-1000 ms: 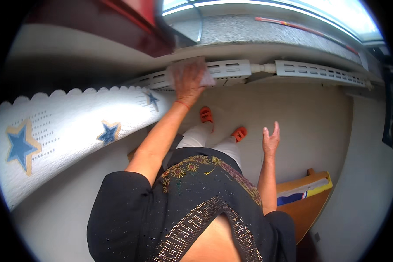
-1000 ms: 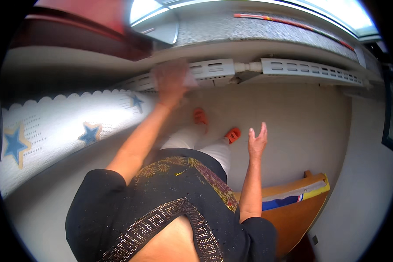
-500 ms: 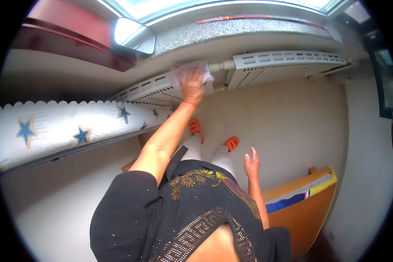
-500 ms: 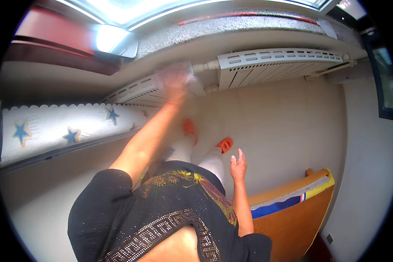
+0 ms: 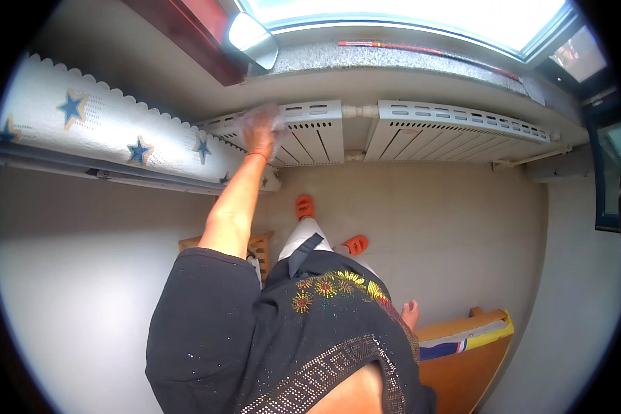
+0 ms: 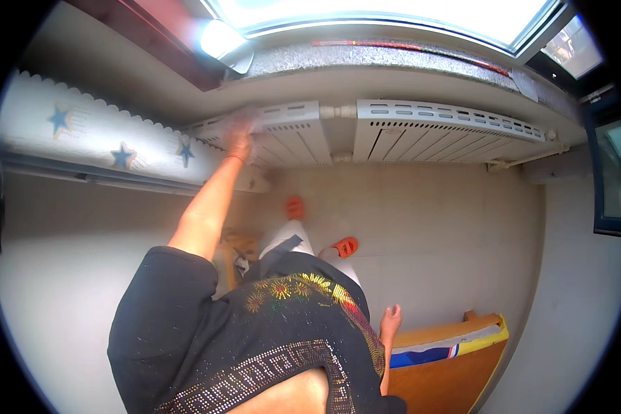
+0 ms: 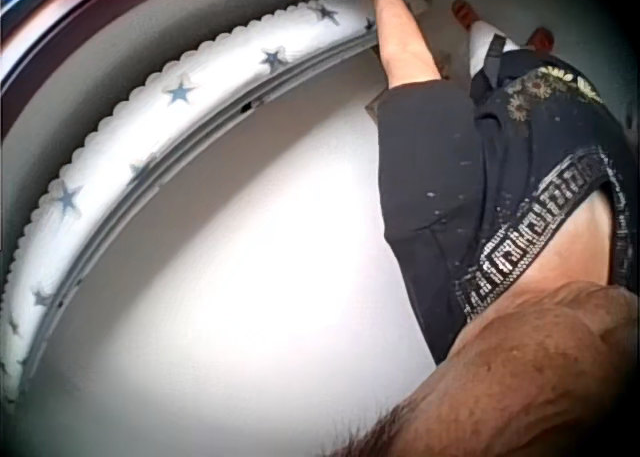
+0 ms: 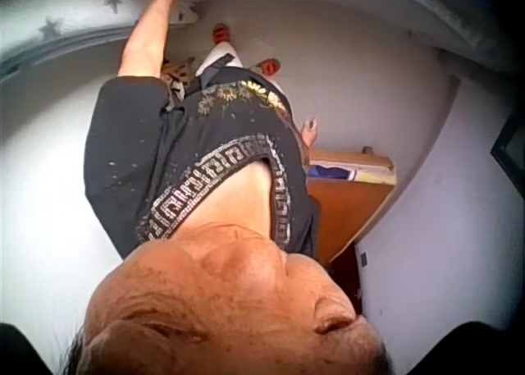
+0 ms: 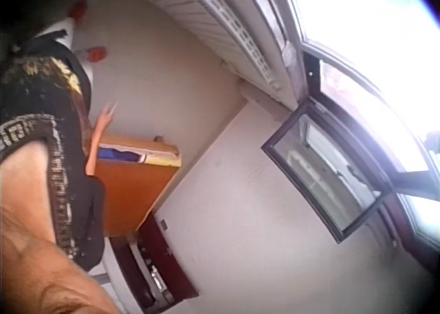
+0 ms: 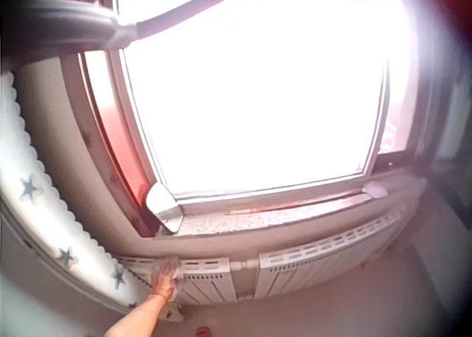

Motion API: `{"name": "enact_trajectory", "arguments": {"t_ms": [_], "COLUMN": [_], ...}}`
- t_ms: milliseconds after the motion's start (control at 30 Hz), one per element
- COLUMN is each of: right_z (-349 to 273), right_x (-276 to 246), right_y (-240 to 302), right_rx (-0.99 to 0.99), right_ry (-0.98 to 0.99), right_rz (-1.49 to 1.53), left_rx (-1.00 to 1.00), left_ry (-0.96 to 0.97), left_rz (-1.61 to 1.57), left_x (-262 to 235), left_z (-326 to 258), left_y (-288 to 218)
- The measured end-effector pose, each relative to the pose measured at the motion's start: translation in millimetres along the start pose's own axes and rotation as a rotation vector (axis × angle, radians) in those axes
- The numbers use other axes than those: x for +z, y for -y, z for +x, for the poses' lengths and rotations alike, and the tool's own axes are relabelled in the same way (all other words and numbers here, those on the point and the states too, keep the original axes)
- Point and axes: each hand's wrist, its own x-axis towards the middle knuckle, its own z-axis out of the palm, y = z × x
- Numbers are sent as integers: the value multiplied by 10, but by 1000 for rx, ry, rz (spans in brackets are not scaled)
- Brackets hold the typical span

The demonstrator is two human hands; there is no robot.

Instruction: The person wipes a radiator and then a window with a cloth.

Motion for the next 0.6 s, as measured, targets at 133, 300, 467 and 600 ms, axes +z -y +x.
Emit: {"name": "enact_trajectory", "arguments": {"t_ms": [133,300,467,600], "right_z": [111,416,780,1091], "right_x": [-216,-275,-227,-198], "right_y": [-167,-29,674,1107], "right_rx": [58,0,-132,-218], "right_ry": [4,1,17,60], "right_rz": [3,-8,51,126], "left_rx": [-174,-54,120,252], "left_ry": [55,148,192,313], "left_rz": [224,315,246,218], "left_x": [-191,310,777,1018], "left_z": [-17,-94,-222,-226], "left_y": [298,-516,-1407,-1743]}}
